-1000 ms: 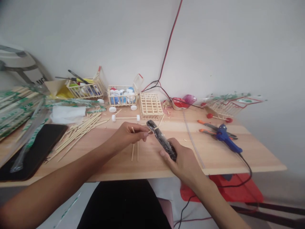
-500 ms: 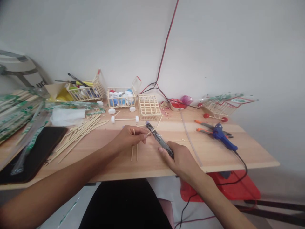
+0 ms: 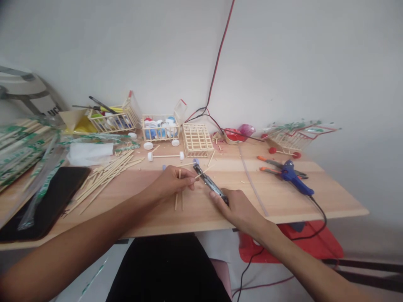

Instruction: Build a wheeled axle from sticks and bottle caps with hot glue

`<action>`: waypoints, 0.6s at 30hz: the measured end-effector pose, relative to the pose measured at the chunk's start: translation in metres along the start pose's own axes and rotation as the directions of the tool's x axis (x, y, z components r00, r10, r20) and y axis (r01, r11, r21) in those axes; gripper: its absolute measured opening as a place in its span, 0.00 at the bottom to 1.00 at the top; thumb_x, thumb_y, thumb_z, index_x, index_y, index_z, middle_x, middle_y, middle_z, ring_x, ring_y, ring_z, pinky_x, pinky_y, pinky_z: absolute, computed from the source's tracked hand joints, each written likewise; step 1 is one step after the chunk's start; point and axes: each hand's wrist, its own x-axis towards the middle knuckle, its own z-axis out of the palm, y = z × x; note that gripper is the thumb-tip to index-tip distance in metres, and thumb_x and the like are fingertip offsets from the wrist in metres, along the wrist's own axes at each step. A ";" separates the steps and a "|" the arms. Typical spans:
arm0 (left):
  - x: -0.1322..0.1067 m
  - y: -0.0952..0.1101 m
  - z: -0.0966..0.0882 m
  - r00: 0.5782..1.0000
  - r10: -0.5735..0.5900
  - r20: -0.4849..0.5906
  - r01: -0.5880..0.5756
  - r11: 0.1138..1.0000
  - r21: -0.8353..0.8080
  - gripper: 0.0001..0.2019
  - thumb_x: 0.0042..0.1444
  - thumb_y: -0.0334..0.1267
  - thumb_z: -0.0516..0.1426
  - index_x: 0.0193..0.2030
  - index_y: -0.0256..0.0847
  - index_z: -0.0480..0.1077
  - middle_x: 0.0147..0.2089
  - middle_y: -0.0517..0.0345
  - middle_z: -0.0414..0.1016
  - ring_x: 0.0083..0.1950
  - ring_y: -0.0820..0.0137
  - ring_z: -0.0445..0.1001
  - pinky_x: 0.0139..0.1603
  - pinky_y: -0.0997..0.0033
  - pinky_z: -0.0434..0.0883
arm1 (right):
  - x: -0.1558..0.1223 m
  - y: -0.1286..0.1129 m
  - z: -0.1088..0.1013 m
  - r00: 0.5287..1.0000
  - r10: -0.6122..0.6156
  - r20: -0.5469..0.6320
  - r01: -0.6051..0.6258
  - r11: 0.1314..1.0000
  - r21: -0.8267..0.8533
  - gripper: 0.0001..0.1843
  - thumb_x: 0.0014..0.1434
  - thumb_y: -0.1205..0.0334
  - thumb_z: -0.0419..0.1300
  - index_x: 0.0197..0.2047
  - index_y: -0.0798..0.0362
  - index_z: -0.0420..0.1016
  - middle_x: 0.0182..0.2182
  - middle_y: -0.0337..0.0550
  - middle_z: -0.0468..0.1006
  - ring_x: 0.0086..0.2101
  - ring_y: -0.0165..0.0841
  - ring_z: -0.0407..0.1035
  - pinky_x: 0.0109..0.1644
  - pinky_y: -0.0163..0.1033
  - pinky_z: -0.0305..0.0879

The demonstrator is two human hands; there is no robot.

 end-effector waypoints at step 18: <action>0.006 0.007 -0.016 0.999 0.016 0.028 -0.017 0.999 0.042 0.14 0.50 0.40 0.61 0.41 0.32 0.75 0.30 0.54 0.77 0.23 0.79 0.61 0.23 0.79 0.56 | 0.010 0.003 -0.004 0.999 0.026 -0.042 -0.029 0.997 -0.071 0.29 0.65 0.40 0.43 0.25 0.52 0.69 0.21 0.43 0.76 0.23 0.37 0.68 0.28 0.38 0.55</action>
